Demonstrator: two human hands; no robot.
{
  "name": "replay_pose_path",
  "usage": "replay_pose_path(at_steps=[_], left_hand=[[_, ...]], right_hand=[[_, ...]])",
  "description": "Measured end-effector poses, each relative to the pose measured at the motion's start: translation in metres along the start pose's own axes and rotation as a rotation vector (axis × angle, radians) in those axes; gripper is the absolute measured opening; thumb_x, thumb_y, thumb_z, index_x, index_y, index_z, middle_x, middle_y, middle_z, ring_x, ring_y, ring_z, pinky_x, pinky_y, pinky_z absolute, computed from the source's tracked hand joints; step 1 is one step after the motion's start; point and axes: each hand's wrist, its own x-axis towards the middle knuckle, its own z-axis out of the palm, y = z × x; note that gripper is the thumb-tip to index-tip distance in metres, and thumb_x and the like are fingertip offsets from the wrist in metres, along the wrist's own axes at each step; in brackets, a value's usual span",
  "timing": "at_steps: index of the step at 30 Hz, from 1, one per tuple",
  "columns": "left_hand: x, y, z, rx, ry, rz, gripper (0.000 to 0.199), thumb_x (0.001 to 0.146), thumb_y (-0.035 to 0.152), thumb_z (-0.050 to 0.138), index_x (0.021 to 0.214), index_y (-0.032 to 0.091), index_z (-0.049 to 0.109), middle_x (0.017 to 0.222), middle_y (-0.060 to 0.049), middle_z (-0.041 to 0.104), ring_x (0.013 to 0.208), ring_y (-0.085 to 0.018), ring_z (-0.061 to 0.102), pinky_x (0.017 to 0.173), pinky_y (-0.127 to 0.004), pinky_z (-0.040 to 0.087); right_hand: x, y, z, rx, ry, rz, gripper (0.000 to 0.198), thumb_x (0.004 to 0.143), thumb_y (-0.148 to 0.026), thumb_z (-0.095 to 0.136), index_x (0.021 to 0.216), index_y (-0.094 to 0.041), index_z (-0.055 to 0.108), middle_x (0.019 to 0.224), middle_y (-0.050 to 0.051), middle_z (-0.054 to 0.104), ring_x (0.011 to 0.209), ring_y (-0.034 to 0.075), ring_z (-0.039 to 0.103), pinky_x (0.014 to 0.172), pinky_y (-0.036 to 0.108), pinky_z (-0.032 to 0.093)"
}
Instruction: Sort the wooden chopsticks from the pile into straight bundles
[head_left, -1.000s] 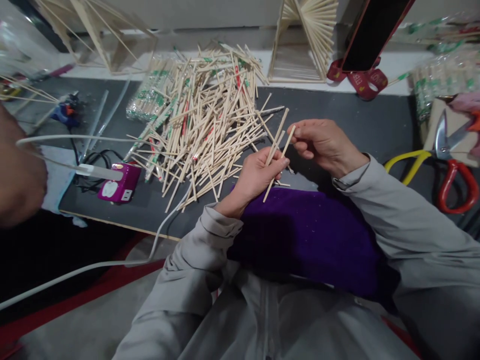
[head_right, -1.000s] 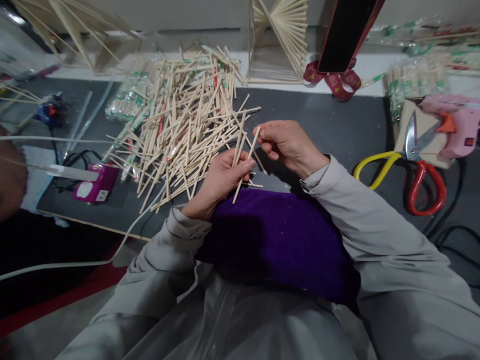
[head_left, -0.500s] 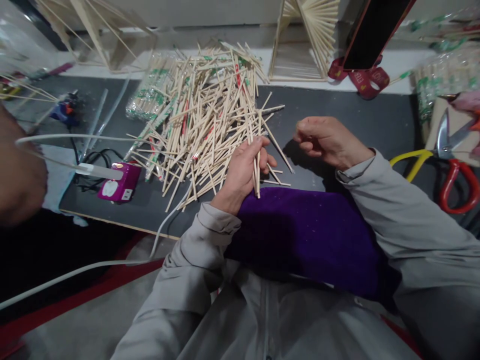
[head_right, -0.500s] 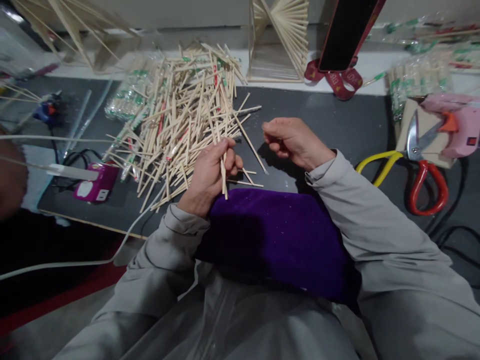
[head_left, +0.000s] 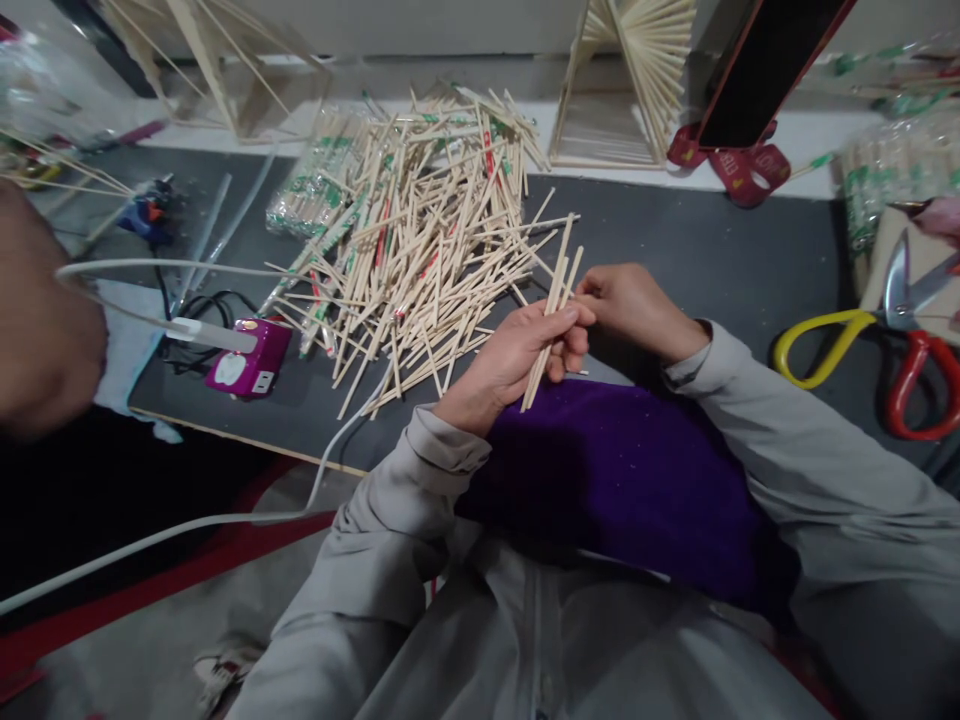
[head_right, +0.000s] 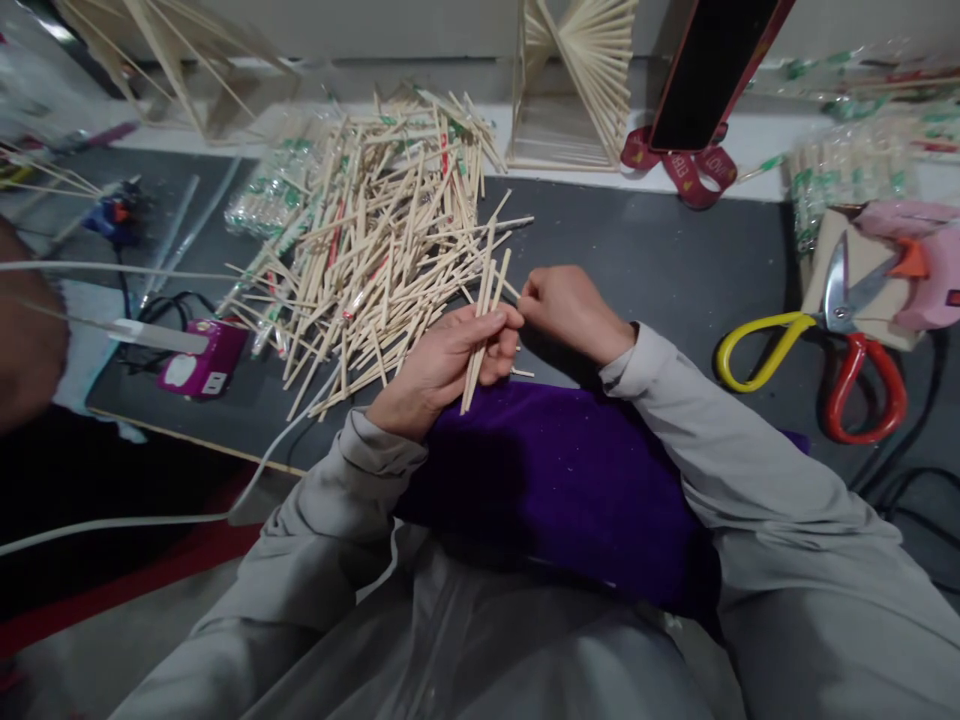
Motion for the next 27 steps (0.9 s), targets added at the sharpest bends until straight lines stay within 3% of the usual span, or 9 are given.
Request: replay_pose_path(at_steps=[3,6,9,11,13,16,20,27], left_hand=[[0.008,-0.005,-0.004,0.008,0.159,0.007,0.015,0.092,0.026,0.061,0.087,0.012,0.066,0.093,-0.009,0.072,0.083,-0.015,0.071,0.065,-0.023,0.056],[0.014,-0.004,-0.009,-0.013,0.333,0.137,0.015,0.093,0.025,0.059,0.089,0.013,0.067,0.104,-0.009,0.072,0.099,-0.016,0.069,0.079,-0.028,0.057],[0.020,0.003,-0.011,-0.032,0.417,0.230,0.008,0.092,0.022,0.062,0.091,0.015,0.066,0.096,-0.004,0.070,0.079,-0.008,0.067,0.063,-0.018,0.053],[0.024,0.008,-0.008,-0.031,0.424,0.239,0.005,0.090,0.020,0.065,0.092,0.016,0.066,0.083,0.001,0.065,0.055,-0.002,0.055,0.044,-0.012,0.038],[0.028,0.012,-0.003,-0.030,0.412,0.223,0.006,0.088,0.020,0.069,0.088,0.016,0.064,0.072,0.005,0.059,0.043,0.001,0.040,0.035,-0.012,0.024],[0.035,0.014,0.005,-0.031,0.400,0.211,0.015,0.086,0.019,0.071,0.079,0.016,0.058,0.064,0.007,0.054,0.040,0.002,0.035,0.034,-0.011,0.019],[0.042,0.018,0.005,0.042,0.438,0.207,0.020,0.083,0.020,0.075,0.076,0.016,0.057,0.066,0.006,0.059,0.041,0.002,0.041,0.034,-0.012,0.021],[0.046,0.028,-0.010,0.087,0.515,0.369,0.019,0.086,0.025,0.073,0.074,0.017,0.060,0.066,0.004,0.063,0.046,-0.001,0.051,0.033,-0.013,0.023]], right_hand=[[0.001,0.003,-0.009,0.381,-0.015,0.215,0.013,0.079,-0.019,0.063,0.067,-0.015,0.061,0.051,-0.001,0.049,0.046,0.009,0.040,0.045,0.023,0.026],[-0.001,0.004,-0.016,0.730,-0.105,0.338,0.013,0.081,-0.018,0.062,0.068,-0.014,0.059,0.048,-0.004,0.039,0.040,0.005,0.029,0.039,0.020,0.017],[-0.005,-0.001,-0.019,0.824,-0.201,0.355,0.017,0.082,-0.017,0.063,0.066,-0.014,0.057,0.048,-0.005,0.036,0.041,0.004,0.026,0.038,0.018,0.014],[-0.008,-0.006,-0.019,0.831,-0.247,0.348,0.019,0.082,-0.015,0.064,0.065,-0.014,0.057,0.048,-0.005,0.037,0.041,0.003,0.026,0.039,0.018,0.014],[-0.011,-0.010,-0.018,0.843,-0.276,0.334,0.020,0.083,-0.015,0.064,0.065,-0.014,0.056,0.049,-0.005,0.036,0.042,0.003,0.025,0.039,0.018,0.013],[-0.014,-0.013,-0.015,0.845,-0.280,0.288,0.021,0.083,-0.017,0.068,0.067,-0.014,0.056,0.051,-0.005,0.038,0.043,0.003,0.026,0.040,0.018,0.014],[-0.014,-0.010,-0.011,0.815,-0.271,0.234,0.027,0.083,-0.024,0.073,0.066,-0.014,0.056,0.052,-0.005,0.040,0.045,0.003,0.028,0.041,0.019,0.016],[-0.011,0.002,-0.015,0.841,-0.435,0.210,0.022,0.087,-0.033,0.071,0.083,-0.012,0.074,0.054,-0.003,0.041,0.045,0.004,0.028,0.040,0.018,0.014]])
